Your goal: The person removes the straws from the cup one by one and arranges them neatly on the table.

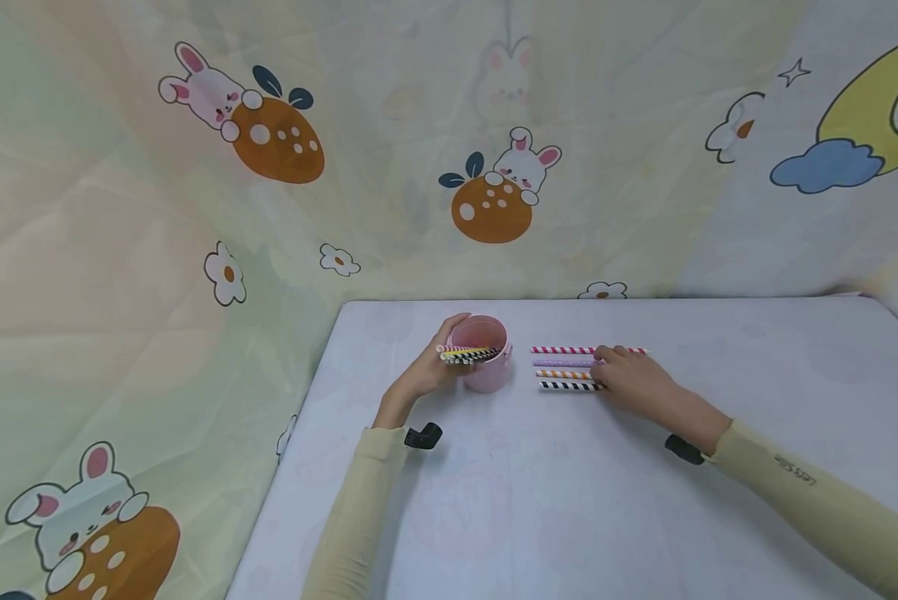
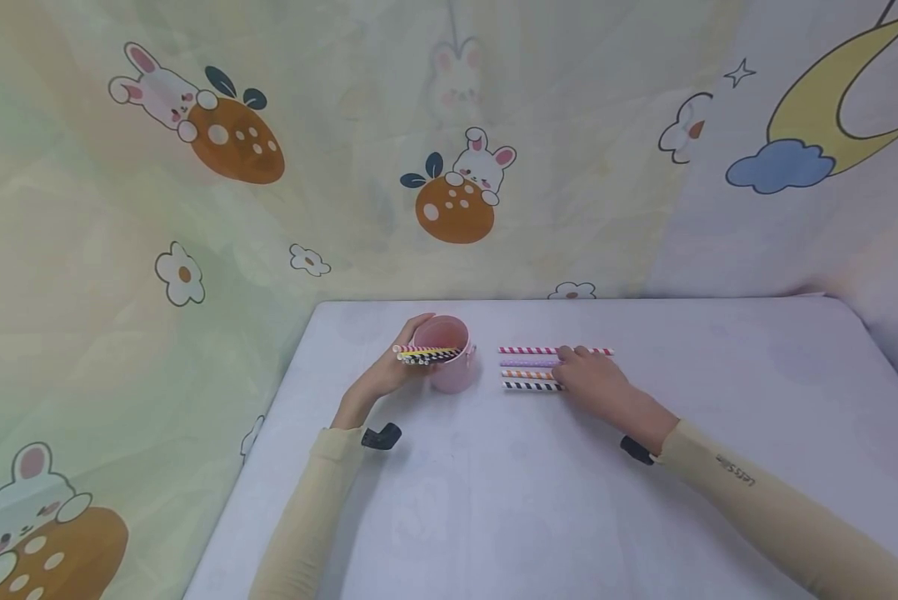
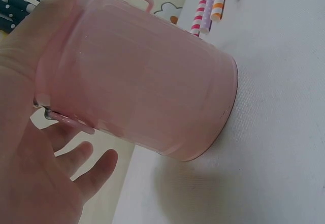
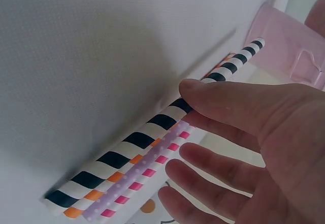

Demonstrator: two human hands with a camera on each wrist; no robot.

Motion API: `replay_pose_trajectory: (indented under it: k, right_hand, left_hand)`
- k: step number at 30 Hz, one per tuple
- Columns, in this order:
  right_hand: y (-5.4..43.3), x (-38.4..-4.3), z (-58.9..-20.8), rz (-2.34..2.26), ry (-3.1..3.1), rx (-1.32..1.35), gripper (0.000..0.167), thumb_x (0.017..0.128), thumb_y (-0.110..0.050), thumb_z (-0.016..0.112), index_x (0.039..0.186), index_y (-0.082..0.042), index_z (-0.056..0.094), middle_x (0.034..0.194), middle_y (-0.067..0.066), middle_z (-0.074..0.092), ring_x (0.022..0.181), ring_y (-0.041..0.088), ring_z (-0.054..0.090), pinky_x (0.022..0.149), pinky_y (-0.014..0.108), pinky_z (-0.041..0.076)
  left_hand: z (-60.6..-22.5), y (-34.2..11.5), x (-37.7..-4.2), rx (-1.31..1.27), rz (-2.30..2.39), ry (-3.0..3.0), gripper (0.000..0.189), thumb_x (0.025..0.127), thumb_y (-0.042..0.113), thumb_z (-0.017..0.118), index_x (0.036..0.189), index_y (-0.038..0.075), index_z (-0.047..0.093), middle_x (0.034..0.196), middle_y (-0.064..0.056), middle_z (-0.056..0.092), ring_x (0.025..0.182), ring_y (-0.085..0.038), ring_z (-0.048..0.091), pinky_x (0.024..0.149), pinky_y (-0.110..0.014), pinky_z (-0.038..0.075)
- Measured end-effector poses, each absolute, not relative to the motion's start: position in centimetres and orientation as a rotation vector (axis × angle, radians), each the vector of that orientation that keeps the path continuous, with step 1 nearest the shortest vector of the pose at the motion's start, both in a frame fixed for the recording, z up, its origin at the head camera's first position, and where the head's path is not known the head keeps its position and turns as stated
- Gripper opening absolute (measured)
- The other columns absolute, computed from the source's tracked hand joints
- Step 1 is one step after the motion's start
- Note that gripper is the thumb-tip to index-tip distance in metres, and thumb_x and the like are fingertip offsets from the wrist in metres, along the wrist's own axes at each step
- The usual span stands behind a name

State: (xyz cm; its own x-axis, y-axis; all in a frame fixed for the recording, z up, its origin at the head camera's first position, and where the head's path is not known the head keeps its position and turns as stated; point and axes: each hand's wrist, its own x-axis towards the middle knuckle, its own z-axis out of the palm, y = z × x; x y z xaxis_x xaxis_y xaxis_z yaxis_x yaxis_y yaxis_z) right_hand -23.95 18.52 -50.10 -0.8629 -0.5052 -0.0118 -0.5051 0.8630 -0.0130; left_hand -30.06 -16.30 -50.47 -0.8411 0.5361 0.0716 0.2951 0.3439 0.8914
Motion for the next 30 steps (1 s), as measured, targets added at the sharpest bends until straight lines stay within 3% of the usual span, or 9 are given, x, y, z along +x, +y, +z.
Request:
replay_pose_trajectory:
  k: [10, 22, 30]
  right_hand:
    - [18.6, -24.0, -50.5, -0.034, 3.034, -0.837, 0.012, 0.084, -0.013, 0.081, 0.095, -0.009, 0.076, 0.113, 0.019, 0.065, 0.1, 0.036, 0.063, 0.081, 0.051, 0.057]
    - [18.7, -24.3, -51.3, -0.074, 3.054, -0.823, 0.005, 0.084, -0.009, 0.079, 0.088, -0.01, 0.075, 0.109, 0.018, 0.065, 0.098, 0.035, 0.062, 0.081, 0.049, 0.056]
    - [18.6, -24.2, -51.1, -0.079, 3.041, -0.809, 0.005, 0.084, -0.009, 0.078, 0.088, -0.01, 0.075, 0.108, 0.018, 0.065, 0.097, 0.034, 0.062, 0.081, 0.05, 0.056]
  left_hand:
    - [-50.7, -16.4, -30.0, 0.743, 1.51, 2.387, 0.089, 0.086, 0.004, 0.077, 0.155, 0.02, 0.023, 0.153, -0.007, 0.043, 0.145, -0.027, 0.038, 0.121, -0.054, 0.028]
    - [-50.8, -16.3, -30.2, 0.751, 1.512, 2.388, 0.091, 0.085, 0.001, 0.077, 0.156, 0.013, 0.021, 0.154, -0.011, 0.042, 0.146, -0.03, 0.037, 0.121, -0.054, 0.028]
    - [-48.8, -16.1, -29.2, 0.766, 1.488, 2.367, 0.09, 0.087, 0.0, 0.074, 0.157, 0.004, 0.018, 0.155, -0.021, 0.039, 0.147, -0.037, 0.034, 0.122, -0.056, 0.026]
